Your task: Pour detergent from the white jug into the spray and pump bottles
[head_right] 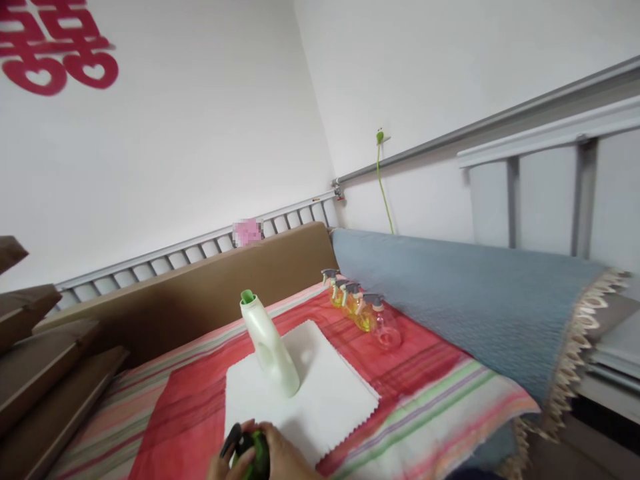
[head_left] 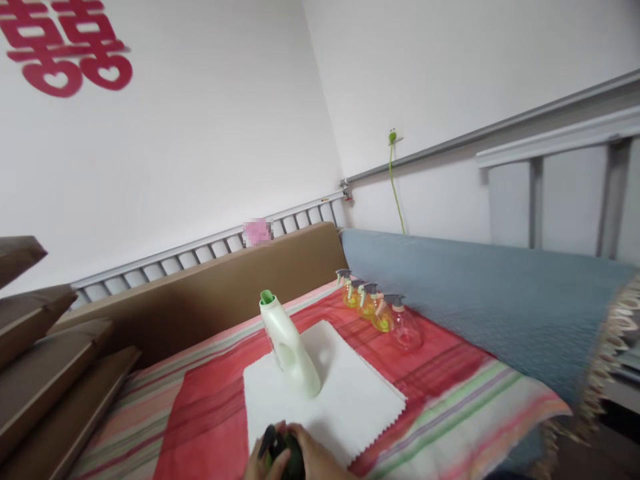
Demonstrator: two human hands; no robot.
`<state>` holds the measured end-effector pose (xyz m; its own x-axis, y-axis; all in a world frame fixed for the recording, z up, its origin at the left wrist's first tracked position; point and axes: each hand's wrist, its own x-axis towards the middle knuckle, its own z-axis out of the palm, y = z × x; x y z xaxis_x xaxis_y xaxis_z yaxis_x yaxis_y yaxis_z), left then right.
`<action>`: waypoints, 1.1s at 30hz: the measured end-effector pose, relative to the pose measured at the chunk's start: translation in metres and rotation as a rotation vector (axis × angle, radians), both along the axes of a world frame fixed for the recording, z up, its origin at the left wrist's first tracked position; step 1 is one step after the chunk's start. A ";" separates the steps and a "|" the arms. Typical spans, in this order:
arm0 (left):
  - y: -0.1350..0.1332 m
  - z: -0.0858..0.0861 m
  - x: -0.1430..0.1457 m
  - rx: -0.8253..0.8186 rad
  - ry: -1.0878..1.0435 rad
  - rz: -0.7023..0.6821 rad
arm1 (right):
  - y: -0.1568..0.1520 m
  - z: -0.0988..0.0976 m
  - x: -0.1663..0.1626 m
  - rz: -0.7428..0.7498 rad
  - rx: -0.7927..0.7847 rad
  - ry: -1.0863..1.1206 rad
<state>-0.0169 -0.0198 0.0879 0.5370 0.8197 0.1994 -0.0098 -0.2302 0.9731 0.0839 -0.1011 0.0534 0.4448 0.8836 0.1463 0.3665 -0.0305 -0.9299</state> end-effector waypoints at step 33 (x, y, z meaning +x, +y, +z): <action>-0.019 0.022 -0.009 0.156 0.159 0.005 | -0.011 0.004 0.000 0.125 0.044 0.069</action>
<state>-0.0262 -0.0389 0.1096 0.5680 0.7881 0.2373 0.1424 -0.3781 0.9148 0.0837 -0.1124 0.0575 0.3425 0.9260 0.1590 0.3001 0.0526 -0.9525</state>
